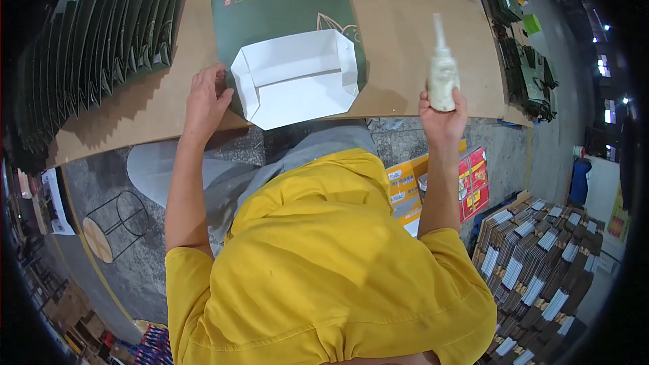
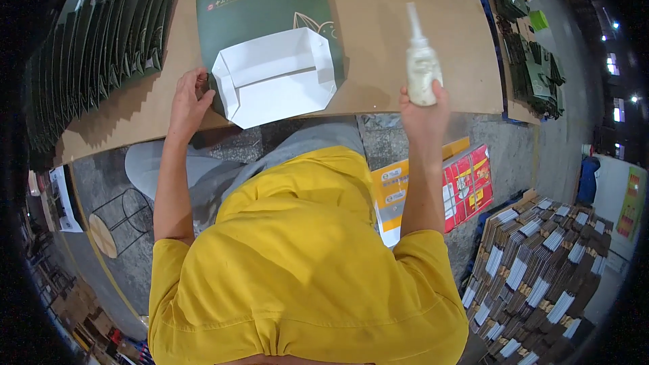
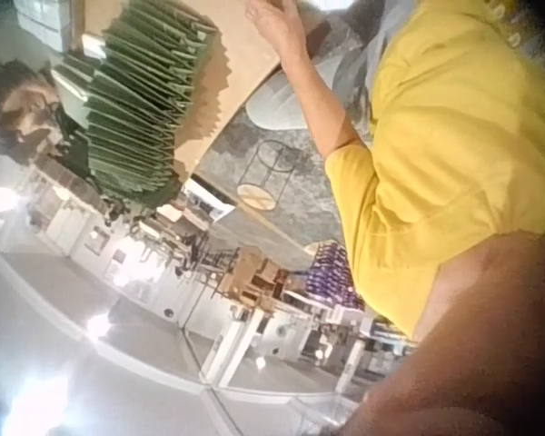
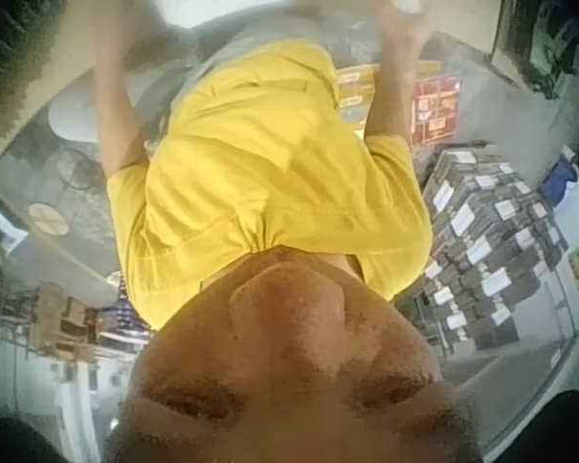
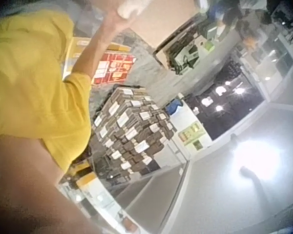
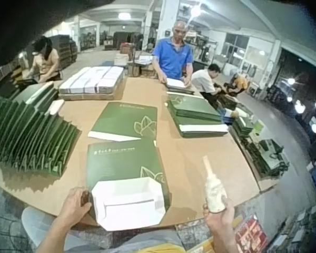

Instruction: Folding and applying adhesive to green paper bags at a workspace.

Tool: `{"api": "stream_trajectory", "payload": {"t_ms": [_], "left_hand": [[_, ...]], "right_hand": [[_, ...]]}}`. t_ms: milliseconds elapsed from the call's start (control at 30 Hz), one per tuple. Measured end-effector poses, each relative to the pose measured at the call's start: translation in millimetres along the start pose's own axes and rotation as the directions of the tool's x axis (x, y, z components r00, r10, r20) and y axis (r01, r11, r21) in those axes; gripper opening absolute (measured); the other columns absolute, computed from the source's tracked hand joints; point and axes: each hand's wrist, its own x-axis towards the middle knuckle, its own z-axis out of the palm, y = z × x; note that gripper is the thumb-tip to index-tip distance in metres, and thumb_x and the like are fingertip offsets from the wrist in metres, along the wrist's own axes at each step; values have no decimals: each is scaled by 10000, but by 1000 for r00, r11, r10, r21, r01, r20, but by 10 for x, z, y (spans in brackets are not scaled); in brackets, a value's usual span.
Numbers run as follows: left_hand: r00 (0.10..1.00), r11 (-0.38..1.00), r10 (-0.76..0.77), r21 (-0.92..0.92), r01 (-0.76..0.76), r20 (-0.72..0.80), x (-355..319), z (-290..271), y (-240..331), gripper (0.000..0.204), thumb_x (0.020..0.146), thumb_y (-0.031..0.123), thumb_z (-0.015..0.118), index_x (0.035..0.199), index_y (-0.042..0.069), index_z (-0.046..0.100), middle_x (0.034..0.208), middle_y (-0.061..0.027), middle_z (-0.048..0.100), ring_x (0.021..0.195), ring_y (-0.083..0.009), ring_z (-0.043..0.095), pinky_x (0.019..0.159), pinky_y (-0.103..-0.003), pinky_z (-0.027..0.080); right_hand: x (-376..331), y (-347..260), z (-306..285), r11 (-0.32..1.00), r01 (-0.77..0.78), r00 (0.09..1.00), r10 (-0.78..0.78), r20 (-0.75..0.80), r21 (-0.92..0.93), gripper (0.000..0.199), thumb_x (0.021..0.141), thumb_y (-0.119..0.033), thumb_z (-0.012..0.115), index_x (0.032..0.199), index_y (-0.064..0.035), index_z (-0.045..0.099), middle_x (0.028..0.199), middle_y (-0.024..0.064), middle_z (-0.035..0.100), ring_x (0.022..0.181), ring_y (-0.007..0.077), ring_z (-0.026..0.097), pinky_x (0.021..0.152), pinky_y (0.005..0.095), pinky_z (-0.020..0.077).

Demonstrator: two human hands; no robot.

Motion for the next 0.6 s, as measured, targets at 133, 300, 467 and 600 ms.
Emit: {"api": "stream_trajectory", "payload": {"t_ms": [133,300,467,600], "left_hand": [[992,994,110,-22,-108,68,109,-28,-8,474,730,25,620,1190,24,507,1030,-142,546,970,-315,511,840,-388,438],[984,994,108,-41,-103,141,140,0,-94,489,719,11,605,1196,5,499,1001,-151,535,969,-320,509,857,-386,427],[988,990,87,-118,-72,131,119,-2,-60,477,722,7,599,1191,14,507,991,-150,532,965,-315,506,849,-376,428],[990,992,65,-119,-50,124,127,-9,-32,486,720,-4,602,1195,17,505,991,-144,533,963,-311,507,842,-376,430]], "right_hand": [[142,137,7,654,230,827,-521,-209,-721,455,813,-188,643,1174,14,453,1072,144,542,936,230,550,823,313,438],[261,292,32,220,89,740,-668,-84,-972,544,810,-231,682,1198,46,421,1130,188,498,1032,265,516,880,365,413],[321,338,-89,-134,-73,738,-673,37,-988,608,815,-280,678,1234,57,396,1200,250,468,1121,357,457,948,426,365],[369,386,206,-495,97,603,-661,447,-864,540,807,-217,650,1235,32,435,1231,247,465,1154,389,425,970,436,348]]}}
